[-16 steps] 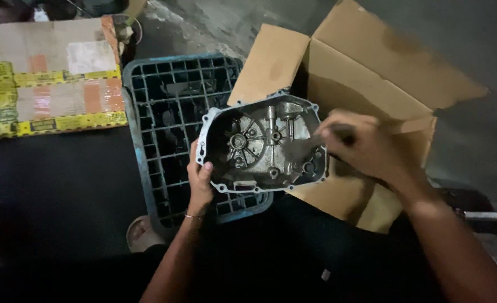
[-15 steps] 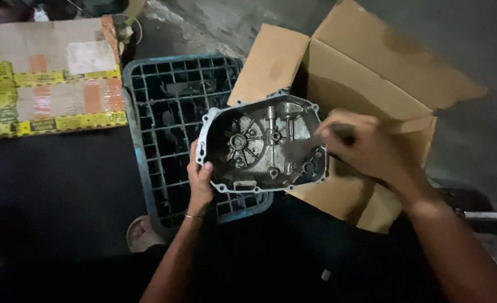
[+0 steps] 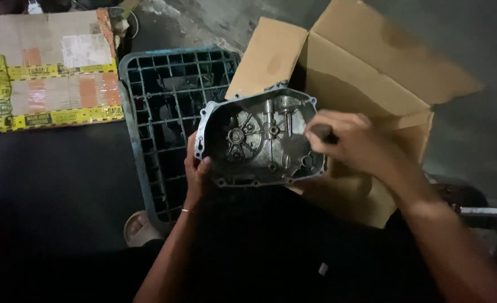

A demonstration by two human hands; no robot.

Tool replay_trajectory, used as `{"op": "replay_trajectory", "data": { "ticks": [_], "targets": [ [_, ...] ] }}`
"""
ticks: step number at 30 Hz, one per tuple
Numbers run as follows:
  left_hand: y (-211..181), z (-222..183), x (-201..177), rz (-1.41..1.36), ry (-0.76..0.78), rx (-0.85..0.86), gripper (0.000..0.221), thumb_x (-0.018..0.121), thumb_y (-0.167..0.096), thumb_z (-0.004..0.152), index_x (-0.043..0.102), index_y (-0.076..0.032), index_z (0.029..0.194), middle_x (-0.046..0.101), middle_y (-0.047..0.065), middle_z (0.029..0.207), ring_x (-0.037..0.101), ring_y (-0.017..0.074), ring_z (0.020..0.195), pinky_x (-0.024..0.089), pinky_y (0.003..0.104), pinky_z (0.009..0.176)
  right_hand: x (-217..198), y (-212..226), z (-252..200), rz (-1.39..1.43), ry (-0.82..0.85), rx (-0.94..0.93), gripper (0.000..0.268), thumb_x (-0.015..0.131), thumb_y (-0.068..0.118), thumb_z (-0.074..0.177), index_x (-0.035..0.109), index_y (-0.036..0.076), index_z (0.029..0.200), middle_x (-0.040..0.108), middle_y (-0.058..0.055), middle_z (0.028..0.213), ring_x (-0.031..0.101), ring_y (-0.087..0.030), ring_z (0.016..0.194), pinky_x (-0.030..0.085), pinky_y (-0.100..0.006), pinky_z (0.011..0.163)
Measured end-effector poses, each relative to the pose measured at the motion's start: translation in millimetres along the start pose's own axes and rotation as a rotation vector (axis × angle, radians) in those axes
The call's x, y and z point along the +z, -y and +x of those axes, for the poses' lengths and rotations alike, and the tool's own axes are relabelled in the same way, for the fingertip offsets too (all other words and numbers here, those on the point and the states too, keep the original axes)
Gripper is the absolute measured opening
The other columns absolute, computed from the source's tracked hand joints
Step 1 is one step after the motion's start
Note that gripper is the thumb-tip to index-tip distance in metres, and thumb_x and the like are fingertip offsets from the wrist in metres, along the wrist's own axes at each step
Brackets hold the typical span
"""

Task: Scrubbing the interior of a motorcycle engine crankcase cover with a brush to remove dirt or residue.

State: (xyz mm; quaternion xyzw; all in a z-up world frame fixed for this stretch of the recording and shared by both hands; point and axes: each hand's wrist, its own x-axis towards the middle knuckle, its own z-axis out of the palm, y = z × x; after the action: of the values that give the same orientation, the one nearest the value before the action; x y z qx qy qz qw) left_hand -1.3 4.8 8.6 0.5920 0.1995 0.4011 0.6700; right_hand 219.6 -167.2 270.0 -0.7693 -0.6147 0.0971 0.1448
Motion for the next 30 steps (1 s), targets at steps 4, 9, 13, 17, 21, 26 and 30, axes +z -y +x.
{"op": "replay_trajectory", "data": {
  "ticks": [4, 9, 13, 17, 21, 26, 30],
  "targets": [
    [-10.7, -0.8, 0.8, -0.032, 0.006, -0.029, 0.078, 0.058, -0.06, 0.092, 0.052, -0.005, 0.147, 0.051, 0.021, 0.144, 0.055, 0.0347, 0.123, 0.045, 0.055, 0.104, 3.1, -7.2, -3.4, -0.244, -0.106, -0.024, 0.022, 0.065, 0.034, 0.103, 0.062, 0.017, 0.09, 0.057, -0.002, 0.071, 0.062, -0.026, 0.062, 0.053, -0.037, 0.064],
    [-18.7, 3.5, 3.6, -0.013, 0.02, -0.015, 0.075, 0.059, -0.059, 0.092, 0.052, -0.01, 0.148, 0.05, 0.017, 0.146, 0.053, 0.0306, 0.129, 0.045, 0.055, 0.104, -4.2, -9.0, 2.5, 0.044, -0.034, 0.04, 0.019, 0.071, 0.025, 0.098, 0.064, 0.008, 0.092, 0.061, -0.011, 0.069, 0.061, -0.033, 0.063, 0.052, -0.042, 0.064],
    [-16.6, -1.1, 3.4, -0.037, 0.011, -0.017, 0.074, 0.06, -0.057, 0.095, 0.05, -0.008, 0.15, 0.047, 0.021, 0.149, 0.05, 0.0354, 0.133, 0.042, 0.058, 0.109, 4.6, -2.1, 3.8, -0.117, -0.065, -0.033, 0.017, 0.069, 0.023, 0.101, 0.065, 0.01, 0.092, 0.06, -0.007, 0.072, 0.063, -0.032, 0.064, 0.054, -0.04, 0.063],
    [-18.1, 5.7, 7.0, -0.015, -0.011, 0.016, 0.072, 0.06, -0.057, 0.093, 0.054, -0.008, 0.146, 0.05, 0.019, 0.145, 0.053, 0.0342, 0.129, 0.044, 0.055, 0.108, -1.0, -1.0, 13.1, -0.065, -0.018, -0.056, 0.018, 0.071, 0.024, 0.097, 0.063, 0.01, 0.089, 0.06, -0.009, 0.07, 0.064, -0.033, 0.064, 0.054, -0.042, 0.062],
    [-7.5, -0.8, -2.5, -0.014, -0.001, 0.014, 0.067, 0.059, -0.051, 0.096, 0.054, -0.006, 0.146, 0.049, 0.02, 0.146, 0.053, 0.0345, 0.129, 0.043, 0.057, 0.108, 3.5, 3.5, 13.9, -0.189, -0.109, -0.135, 0.017, 0.066, 0.024, 0.103, 0.063, 0.01, 0.093, 0.058, -0.006, 0.075, 0.065, -0.029, 0.07, 0.055, -0.039, 0.066],
    [-1.8, 3.1, -1.2, -0.065, -0.016, 0.029, 0.073, 0.064, -0.053, 0.09, 0.054, -0.004, 0.145, 0.05, 0.018, 0.146, 0.052, 0.03, 0.128, 0.041, 0.054, 0.109, -6.9, 4.2, 10.0, 0.032, 0.019, -0.028, 0.016, 0.065, 0.023, 0.1, 0.063, 0.009, 0.092, 0.063, -0.012, 0.075, 0.066, -0.035, 0.07, 0.055, -0.044, 0.066],
    [-15.0, 5.6, 5.0, -0.065, -0.015, 0.037, 0.076, 0.063, -0.052, 0.089, 0.054, 0.0, 0.144, 0.049, 0.02, 0.145, 0.052, 0.0296, 0.126, 0.041, 0.051, 0.109, -7.8, 7.0, 10.9, -0.169, -0.066, -0.081, 0.016, 0.063, 0.026, 0.105, 0.064, 0.012, 0.1, 0.059, -0.01, 0.08, 0.065, -0.031, 0.075, 0.055, -0.042, 0.07]
  ]
}}
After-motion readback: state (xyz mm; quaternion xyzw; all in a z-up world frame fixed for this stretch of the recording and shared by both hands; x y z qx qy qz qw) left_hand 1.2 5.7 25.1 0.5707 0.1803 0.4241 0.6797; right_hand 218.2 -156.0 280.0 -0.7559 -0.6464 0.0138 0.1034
